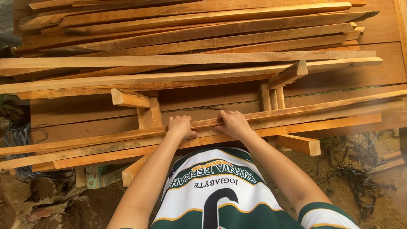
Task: The recorder is sorting and arranging thin wooden strips on a pile in a workshop setting.
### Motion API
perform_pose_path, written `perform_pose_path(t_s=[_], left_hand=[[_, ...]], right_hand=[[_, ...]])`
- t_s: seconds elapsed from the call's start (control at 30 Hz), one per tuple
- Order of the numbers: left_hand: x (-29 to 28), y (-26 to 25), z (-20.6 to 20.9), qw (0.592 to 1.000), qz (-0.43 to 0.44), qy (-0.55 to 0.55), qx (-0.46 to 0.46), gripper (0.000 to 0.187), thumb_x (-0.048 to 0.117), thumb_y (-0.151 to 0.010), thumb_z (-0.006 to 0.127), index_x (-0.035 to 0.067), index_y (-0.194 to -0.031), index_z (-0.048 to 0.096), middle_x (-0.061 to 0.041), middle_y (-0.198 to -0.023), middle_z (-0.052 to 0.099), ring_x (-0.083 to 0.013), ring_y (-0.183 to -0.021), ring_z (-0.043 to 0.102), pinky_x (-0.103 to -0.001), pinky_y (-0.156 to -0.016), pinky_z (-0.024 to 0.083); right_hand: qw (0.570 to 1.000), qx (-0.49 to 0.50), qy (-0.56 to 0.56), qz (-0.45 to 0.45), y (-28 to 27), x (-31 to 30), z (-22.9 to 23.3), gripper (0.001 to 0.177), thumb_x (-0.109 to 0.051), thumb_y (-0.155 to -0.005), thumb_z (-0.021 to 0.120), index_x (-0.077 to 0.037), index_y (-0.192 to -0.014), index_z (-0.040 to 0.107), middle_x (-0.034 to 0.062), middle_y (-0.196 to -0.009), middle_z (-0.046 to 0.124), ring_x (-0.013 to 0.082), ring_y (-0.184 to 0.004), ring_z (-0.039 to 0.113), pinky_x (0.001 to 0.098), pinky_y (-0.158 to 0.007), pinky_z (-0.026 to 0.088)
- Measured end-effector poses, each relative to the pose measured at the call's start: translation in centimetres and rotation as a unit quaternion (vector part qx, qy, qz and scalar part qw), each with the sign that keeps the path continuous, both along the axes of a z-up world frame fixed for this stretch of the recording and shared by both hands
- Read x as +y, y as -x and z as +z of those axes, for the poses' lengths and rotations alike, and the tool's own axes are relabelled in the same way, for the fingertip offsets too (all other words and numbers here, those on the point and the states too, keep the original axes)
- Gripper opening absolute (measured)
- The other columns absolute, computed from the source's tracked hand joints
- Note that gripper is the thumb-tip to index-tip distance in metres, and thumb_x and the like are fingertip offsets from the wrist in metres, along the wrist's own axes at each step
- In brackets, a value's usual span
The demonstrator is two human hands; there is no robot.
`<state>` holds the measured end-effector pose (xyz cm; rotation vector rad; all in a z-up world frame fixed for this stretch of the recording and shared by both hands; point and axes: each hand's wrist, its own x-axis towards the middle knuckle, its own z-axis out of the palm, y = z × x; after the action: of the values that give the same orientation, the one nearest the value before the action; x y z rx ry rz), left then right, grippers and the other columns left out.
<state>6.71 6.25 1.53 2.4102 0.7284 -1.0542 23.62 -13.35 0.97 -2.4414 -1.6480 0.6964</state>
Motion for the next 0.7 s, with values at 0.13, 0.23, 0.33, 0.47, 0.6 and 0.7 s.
perform_pose_path(t_s=[0.13,0.23,0.33,0.47,0.6,0.7], left_hand=[[0.0,-0.1,0.1,1.0,-0.005,-0.001,0.007,0.069,0.06,-0.074,0.08,0.02,-0.128,0.066,0.0,-0.127,0.07,-0.0263,-0.125,0.06,-0.047,-0.102,0.036],[-0.1,0.1,0.2,1.0,-0.005,0.0,-0.003,0.071,0.061,-0.074,0.079,0.018,-0.129,0.066,-0.002,-0.126,0.07,-0.0273,-0.124,0.06,-0.047,-0.102,0.036],[0.1,0.1,0.2,1.0,0.004,0.003,-0.008,0.071,0.059,-0.077,0.08,0.016,-0.131,0.065,-0.004,-0.126,0.07,-0.0285,-0.124,0.06,-0.047,-0.101,0.036],[0.1,0.4,-1.0,1.0,0.016,0.015,-0.019,0.073,0.063,-0.078,0.076,0.013,-0.13,0.064,-0.007,-0.127,0.069,-0.031,-0.125,0.059,-0.05,-0.102,0.04],[-0.8,1.4,-1.0,0.999,0.018,0.008,-0.034,0.066,0.057,-0.082,0.072,0.01,-0.128,0.066,-0.012,-0.124,0.071,-0.0339,-0.122,0.064,-0.05,-0.102,0.047],[-2.1,2.0,1.7,0.999,-0.005,-0.009,-0.052,0.077,0.06,-0.079,0.074,0.011,-0.136,0.056,-0.011,-0.137,0.063,-0.033,-0.134,0.056,-0.05,-0.114,0.037]], right_hand=[[0.998,-0.012,-0.055,0.022,-0.4,-0.3,-0.7,0.045,-0.052,-0.078,0.076,-0.023,-0.103,0.053,0.0001,-0.087,0.071,0.0194,-0.094,0.07,0.0349,-0.084,0.049],[0.995,0.009,-0.101,0.004,0.2,-0.1,1.0,0.045,-0.057,-0.083,0.073,-0.02,-0.102,0.056,0.0007,-0.089,0.067,0.0203,-0.096,0.066,0.0351,-0.087,0.048],[0.993,-0.001,-0.121,0.013,0.4,0.3,0.6,0.04,-0.054,-0.087,0.071,-0.02,-0.103,0.06,-0.0016,-0.089,0.059,0.0198,-0.097,0.061,0.035,-0.083,0.048],[0.992,0.022,-0.12,0.026,0.3,0.6,1.2,0.044,-0.052,-0.091,0.069,-0.017,-0.117,0.065,0.0031,-0.109,0.062,0.0234,-0.108,0.059,0.0367,-0.089,0.048],[0.996,0.076,-0.039,0.016,0.8,0.6,2.0,0.047,-0.054,-0.099,0.057,-0.016,-0.127,0.065,0.0057,-0.113,0.068,0.0231,-0.118,0.063,0.0394,-0.103,0.042],[0.996,0.081,-0.029,0.015,0.9,0.3,1.1,0.049,-0.054,-0.096,0.061,-0.016,-0.126,0.065,0.008,-0.116,0.072,0.0252,-0.118,0.066,0.0414,-0.106,0.044]])
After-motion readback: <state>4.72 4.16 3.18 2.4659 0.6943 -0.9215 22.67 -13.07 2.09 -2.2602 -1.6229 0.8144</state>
